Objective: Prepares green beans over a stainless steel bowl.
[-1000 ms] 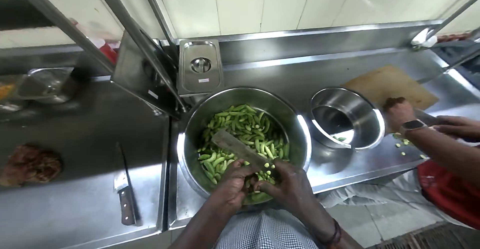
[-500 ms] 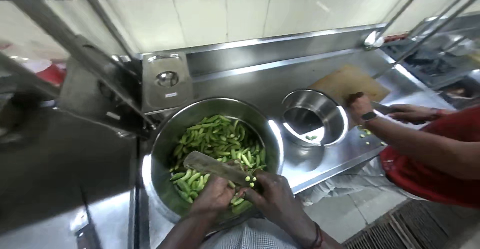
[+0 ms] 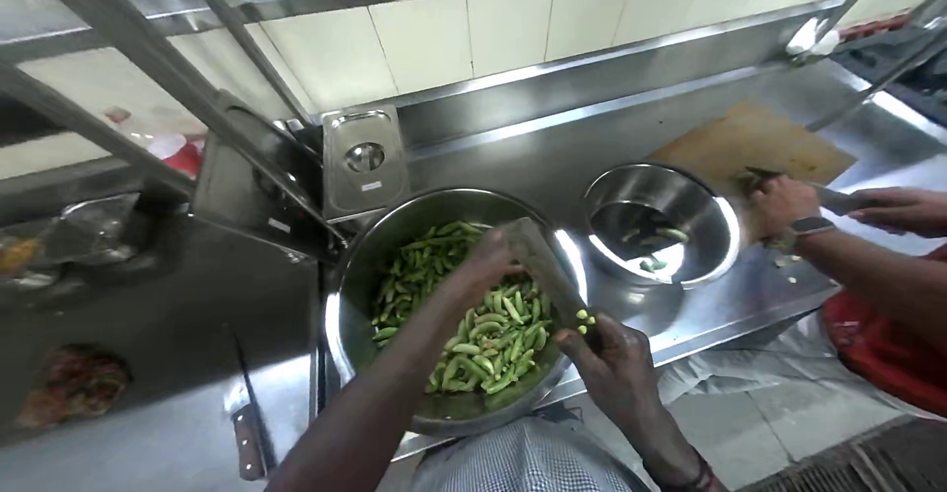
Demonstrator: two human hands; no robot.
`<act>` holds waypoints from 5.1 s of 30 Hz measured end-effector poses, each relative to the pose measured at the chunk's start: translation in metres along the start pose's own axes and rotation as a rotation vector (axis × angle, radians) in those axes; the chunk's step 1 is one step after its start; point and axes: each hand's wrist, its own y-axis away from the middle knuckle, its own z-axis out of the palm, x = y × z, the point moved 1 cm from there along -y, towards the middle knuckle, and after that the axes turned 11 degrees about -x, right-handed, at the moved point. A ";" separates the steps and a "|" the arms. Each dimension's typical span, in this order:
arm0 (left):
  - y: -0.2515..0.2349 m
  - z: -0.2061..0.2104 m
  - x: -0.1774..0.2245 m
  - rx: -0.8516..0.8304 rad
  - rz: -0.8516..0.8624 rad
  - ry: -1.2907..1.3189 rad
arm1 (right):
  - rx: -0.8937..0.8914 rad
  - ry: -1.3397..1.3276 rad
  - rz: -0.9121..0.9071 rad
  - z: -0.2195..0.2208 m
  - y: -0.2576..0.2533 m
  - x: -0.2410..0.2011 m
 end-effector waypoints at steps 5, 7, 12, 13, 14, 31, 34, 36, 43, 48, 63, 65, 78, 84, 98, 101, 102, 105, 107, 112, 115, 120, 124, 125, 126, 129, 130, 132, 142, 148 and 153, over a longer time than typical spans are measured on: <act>0.062 -0.060 -0.057 -0.005 -0.438 -0.904 | -0.081 -0.023 -0.028 0.009 -0.001 -0.003; 0.073 -0.056 -0.080 -0.103 -0.609 -1.063 | -0.112 -0.013 -0.032 0.012 -0.003 -0.007; 0.091 -0.020 -0.055 -0.126 -0.682 -1.192 | -0.160 0.030 -0.052 0.021 -0.006 -0.018; 0.094 -0.021 -0.052 -0.122 -0.671 -1.184 | -0.167 0.033 -0.057 0.023 -0.006 -0.019; 0.098 -0.022 -0.048 -0.115 -0.659 -1.163 | -0.173 0.034 -0.058 0.024 -0.006 -0.020; 0.162 -0.002 -0.039 -0.066 0.081 -0.088 | -0.425 -0.263 0.099 0.037 -0.013 -0.035; 0.162 0.000 -0.040 -0.092 0.093 -0.045 | -0.405 -0.247 0.057 0.039 -0.012 -0.040; 0.164 0.003 -0.039 -0.105 0.091 -0.058 | -0.367 -0.205 0.009 0.041 -0.011 -0.040; 0.168 0.015 -0.037 -0.069 0.151 -0.069 | -0.327 -0.132 0.002 0.044 -0.009 -0.037; 0.161 0.018 -0.037 0.142 0.108 0.021 | -0.316 -0.096 -0.036 0.050 -0.005 -0.036; 0.162 0.028 -0.044 0.163 0.074 0.826 | -0.267 0.197 -0.190 0.053 -0.005 -0.042; 0.161 0.029 -0.045 0.179 0.066 0.830 | -0.291 0.197 -0.169 0.054 -0.005 -0.041; 0.153 -0.064 -0.046 0.463 -0.305 -0.540 | -0.240 0.349 -0.071 0.049 -0.012 -0.033; 0.122 -0.077 -0.076 0.010 -0.891 -1.191 | -0.302 0.348 0.045 0.045 -0.016 -0.034; 0.114 -0.082 -0.089 -0.123 -0.834 -1.161 | -0.347 0.249 0.055 0.049 -0.021 -0.033; 0.128 -0.076 -0.075 -0.014 -0.662 -1.085 | -0.359 0.160 0.080 0.047 -0.022 -0.031; 0.134 -0.073 -0.070 0.035 -0.542 -1.036 | -0.364 0.109 0.098 0.046 -0.021 -0.029; 0.152 -0.054 -0.055 0.110 -0.170 -0.838 | -0.407 -0.035 0.144 0.044 -0.020 -0.025; 0.162 -0.033 -0.043 0.126 0.064 -0.754 | -0.469 -0.113 0.152 0.045 -0.020 -0.027; 0.166 0.001 -0.043 0.122 0.344 -0.795 | -0.526 -0.155 0.152 0.046 -0.018 -0.040; 0.166 0.006 -0.045 0.164 0.432 -0.834 | -0.543 -0.112 0.145 0.047 -0.018 -0.043; 0.164 0.010 -0.057 0.412 0.455 -0.870 | -0.573 -0.122 0.101 0.050 -0.013 -0.044; 0.168 0.008 -0.042 0.470 0.183 -0.156 | -0.439 -0.089 0.023 0.051 -0.010 -0.038; 0.168 0.008 -0.039 0.463 0.145 0.102 | -0.397 -0.049 -0.002 0.051 -0.011 -0.036; 0.169 0.007 -0.038 0.426 0.120 0.331 | -0.369 -0.013 -0.015 0.050 -0.011 -0.034; 0.170 0.005 -0.041 0.285 0.078 0.755 | -0.365 0.013 -0.022 0.050 -0.013 -0.032; 0.169 0.006 -0.045 0.243 0.078 0.821 | -0.379 -0.007 -0.019 0.051 -0.013 -0.032; 0.169 0.009 -0.049 0.176 0.075 0.885 | -0.390 -0.048 -0.028 0.055 -0.011 -0.033; 0.168 0.024 -0.047 0.051 -0.008 0.937 | -0.365 -0.045 -0.099 0.060 -0.008 -0.043; 0.165 0.016 -0.044 0.319 -0.016 0.896 | -0.318 0.047 -0.137 0.061 -0.007 -0.038; 0.157 -0.029 -0.040 0.512 0.117 0.776 | -0.239 0.145 -0.114 0.048 -0.015 -0.034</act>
